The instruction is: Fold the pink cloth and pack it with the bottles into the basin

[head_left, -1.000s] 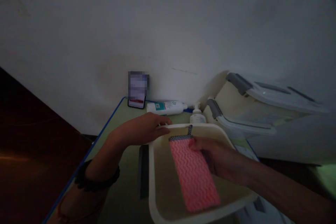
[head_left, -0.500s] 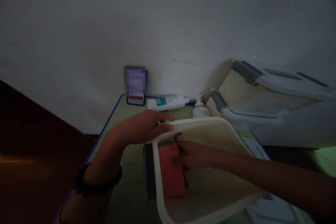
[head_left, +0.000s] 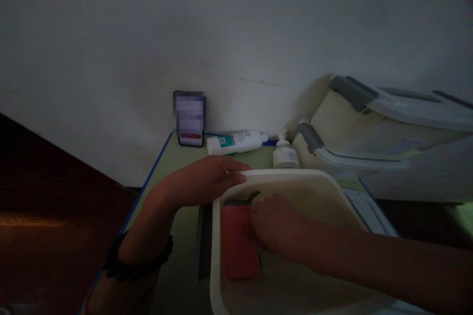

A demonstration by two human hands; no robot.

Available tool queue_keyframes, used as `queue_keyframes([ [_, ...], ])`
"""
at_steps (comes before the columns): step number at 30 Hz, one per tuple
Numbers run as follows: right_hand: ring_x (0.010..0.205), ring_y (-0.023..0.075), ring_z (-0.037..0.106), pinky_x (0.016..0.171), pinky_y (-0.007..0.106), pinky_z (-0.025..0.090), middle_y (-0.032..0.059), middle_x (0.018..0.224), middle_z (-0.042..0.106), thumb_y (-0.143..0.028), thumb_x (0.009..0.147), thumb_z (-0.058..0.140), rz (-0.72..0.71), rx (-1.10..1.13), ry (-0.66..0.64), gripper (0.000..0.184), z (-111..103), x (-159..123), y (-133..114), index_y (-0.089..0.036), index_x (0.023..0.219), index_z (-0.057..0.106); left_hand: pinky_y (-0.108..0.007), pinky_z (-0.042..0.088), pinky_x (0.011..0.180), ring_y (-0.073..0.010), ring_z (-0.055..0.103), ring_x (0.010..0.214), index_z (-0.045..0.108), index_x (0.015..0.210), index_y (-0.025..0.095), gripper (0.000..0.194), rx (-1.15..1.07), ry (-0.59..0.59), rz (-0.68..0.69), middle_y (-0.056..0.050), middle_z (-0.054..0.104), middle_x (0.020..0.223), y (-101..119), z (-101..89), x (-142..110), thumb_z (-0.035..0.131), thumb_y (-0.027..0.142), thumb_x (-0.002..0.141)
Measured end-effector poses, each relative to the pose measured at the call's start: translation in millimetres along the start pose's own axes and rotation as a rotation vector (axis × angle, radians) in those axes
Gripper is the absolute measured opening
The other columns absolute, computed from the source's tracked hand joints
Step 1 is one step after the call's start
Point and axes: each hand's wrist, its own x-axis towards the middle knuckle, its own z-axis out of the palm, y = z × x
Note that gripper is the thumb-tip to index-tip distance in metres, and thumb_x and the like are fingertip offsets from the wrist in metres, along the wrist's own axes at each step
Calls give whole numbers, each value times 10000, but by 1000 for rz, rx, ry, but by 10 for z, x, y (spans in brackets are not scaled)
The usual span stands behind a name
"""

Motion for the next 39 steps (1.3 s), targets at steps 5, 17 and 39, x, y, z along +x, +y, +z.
queue_keyframes([
  [5, 932, 317, 610, 752, 432, 496, 205, 1105, 633, -196, 759, 545, -210, -50, 223, 379, 110, -61, -46, -56, 1109, 590, -255, 422, 877, -172, 590, 1022, 590, 1160, 170, 353, 5, -7, -12, -53, 644, 1161, 2, 2, 0, 376, 329, 928],
  [17, 1247, 348, 391, 1050, 446, 314, 261, 1356, 421, -319, 734, 616, -274, -39, 235, 739, 349, -79, 23, 61, 1319, 372, -252, 412, 885, -178, 565, 1072, 579, 1182, 165, 371, 25, -7, -36, -65, 603, 1233, -22, 20, -6, 375, 345, 929],
  [39, 1122, 375, 440, 894, 517, 413, 236, 1244, 487, -463, 675, 661, -251, -32, 302, 698, 254, 77, -54, -28, 1195, 495, -221, 409, 844, -157, 597, 976, 584, 1160, 189, 357, -49, -2, -49, -25, 654, 1134, -54, 29, 4, 394, 367, 916],
])
